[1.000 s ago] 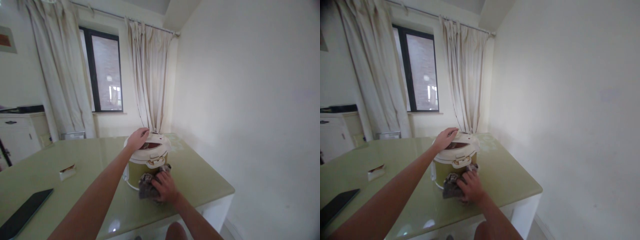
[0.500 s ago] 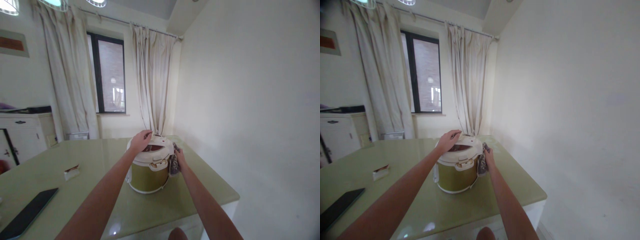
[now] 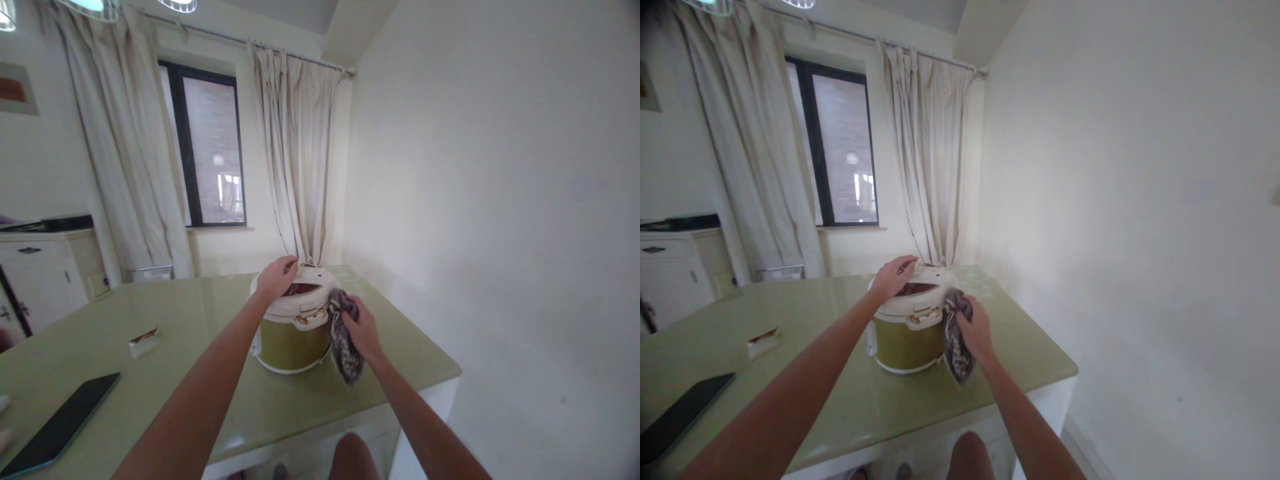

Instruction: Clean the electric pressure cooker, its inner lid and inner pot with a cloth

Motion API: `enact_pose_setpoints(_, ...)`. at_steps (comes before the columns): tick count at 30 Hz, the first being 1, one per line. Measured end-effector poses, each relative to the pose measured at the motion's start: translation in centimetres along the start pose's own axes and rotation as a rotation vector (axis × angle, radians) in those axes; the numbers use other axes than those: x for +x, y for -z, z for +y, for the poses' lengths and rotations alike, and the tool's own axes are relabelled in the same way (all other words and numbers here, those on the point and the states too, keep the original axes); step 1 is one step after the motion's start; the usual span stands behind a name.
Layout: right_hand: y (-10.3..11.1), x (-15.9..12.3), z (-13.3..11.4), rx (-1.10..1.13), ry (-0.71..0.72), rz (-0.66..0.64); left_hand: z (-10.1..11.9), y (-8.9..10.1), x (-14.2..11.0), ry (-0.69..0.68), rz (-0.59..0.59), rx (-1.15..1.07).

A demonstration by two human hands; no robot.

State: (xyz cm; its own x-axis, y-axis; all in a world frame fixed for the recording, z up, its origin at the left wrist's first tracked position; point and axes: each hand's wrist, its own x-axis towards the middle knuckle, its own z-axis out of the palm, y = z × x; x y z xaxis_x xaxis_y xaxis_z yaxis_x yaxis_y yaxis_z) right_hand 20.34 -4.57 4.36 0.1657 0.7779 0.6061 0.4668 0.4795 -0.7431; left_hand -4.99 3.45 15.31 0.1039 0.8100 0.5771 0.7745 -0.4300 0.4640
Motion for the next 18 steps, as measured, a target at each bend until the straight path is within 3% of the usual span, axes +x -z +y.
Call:
enact_pose_setpoints(2,1.3,3.1,-1.6,-0.105,0.067,0.171,0.1,0.0,0.0,-0.011,-0.004,0.009)
enact_pose_setpoints(3,1.5,4.3,-2.5,-0.156,0.121,0.167,0.1,0.0,-0.1,-0.019,-0.005,0.013)
enact_pose_setpoints(7,-0.4,6.5,-6.5,-0.513,0.274,-0.160,0.3,0.2,-0.2,-0.047,-0.003,0.050)
enact_pose_setpoints(11,-2.5,9.5,-7.8,-0.832,0.067,-0.172,0.6,0.3,-0.4,-0.034,0.005,0.067)
enact_pose_setpoints(14,-2.7,13.5,-6.5,-0.832,-0.083,-0.273,0.6,0.3,-0.3,-0.025,0.008,0.099)
enact_pose_setpoints(18,-2.4,17.1,-4.3,-0.727,-0.135,-0.398,0.4,0.2,-0.2,-0.029,0.011,0.086)
